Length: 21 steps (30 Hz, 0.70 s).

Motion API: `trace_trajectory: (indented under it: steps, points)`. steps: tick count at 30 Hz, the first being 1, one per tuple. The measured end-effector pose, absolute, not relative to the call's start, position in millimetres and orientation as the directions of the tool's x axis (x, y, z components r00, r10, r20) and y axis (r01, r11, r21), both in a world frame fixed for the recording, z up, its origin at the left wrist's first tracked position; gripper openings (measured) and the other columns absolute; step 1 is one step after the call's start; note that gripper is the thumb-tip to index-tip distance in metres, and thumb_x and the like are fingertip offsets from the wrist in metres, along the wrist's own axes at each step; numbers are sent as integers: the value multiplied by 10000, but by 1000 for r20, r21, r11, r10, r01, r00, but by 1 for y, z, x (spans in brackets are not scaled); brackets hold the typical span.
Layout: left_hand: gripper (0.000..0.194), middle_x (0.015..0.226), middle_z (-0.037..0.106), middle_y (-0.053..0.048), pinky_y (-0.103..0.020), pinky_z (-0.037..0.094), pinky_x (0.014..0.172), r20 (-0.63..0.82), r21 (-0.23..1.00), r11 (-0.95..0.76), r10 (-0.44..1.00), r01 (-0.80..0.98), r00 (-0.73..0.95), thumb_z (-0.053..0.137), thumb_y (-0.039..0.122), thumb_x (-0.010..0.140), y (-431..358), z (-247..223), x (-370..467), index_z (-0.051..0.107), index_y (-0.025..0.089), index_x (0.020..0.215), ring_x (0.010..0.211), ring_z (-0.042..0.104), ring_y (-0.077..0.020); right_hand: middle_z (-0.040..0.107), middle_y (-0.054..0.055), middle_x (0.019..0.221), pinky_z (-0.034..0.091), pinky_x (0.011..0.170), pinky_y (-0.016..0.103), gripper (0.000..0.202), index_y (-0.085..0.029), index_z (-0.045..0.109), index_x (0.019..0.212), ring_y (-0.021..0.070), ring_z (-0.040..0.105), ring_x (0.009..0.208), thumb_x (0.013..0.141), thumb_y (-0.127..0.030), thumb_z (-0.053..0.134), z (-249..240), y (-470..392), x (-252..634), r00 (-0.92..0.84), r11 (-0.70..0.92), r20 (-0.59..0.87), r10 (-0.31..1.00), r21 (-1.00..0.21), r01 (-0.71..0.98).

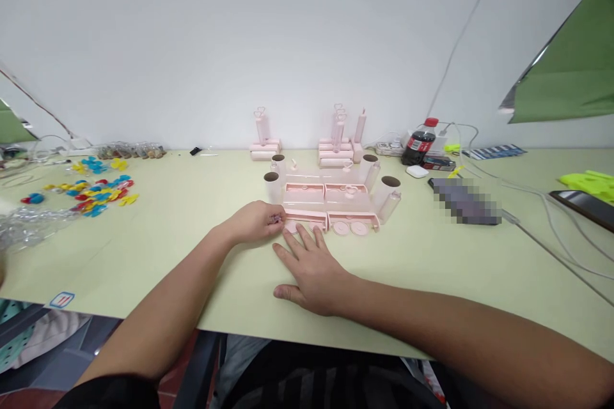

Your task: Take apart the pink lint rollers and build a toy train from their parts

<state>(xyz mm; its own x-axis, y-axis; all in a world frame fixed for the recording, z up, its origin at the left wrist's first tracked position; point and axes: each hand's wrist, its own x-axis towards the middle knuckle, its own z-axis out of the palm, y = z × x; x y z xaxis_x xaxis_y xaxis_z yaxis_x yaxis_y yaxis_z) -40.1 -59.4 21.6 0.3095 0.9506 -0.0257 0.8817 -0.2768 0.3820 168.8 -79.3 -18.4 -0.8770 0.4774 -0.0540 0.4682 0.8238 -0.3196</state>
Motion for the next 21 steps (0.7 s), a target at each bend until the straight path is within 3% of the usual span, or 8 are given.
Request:
trace_trajectory:
  steps: [4,10,21]
  points:
    - [205,795,688,6,-246,397,615,-20,398,-266,954,878,298,524,353,844,-58,21,-42,659,225,930,655,586,-149,102,205,1602,-43,1099,682,896,-141,262,1522,468,-36,1440,869,-755,262,-18,-75,167,-874,806,-93,476,-352,476]
    - [205,806,685,1,-247,389,613,-58,395,-244,955,886,289,548,357,829,-56,19,-43,661,230,944,679,588,-161,280,193,1557,-7,1115,668,856,-138,318,1499,449,62,1443,886,-733,262,-17,-81,169,-911,845,-56,409,-353,401]
    - [190,736,632,11,-237,368,568,-116,494,-207,947,844,300,569,360,801,-56,18,-45,661,218,889,611,519,-133,189,145,1598,-61,1041,764,833,-187,296,1508,449,-15,1449,884,-737,256,-13,-77,169,-918,845,-118,378,-362,395]
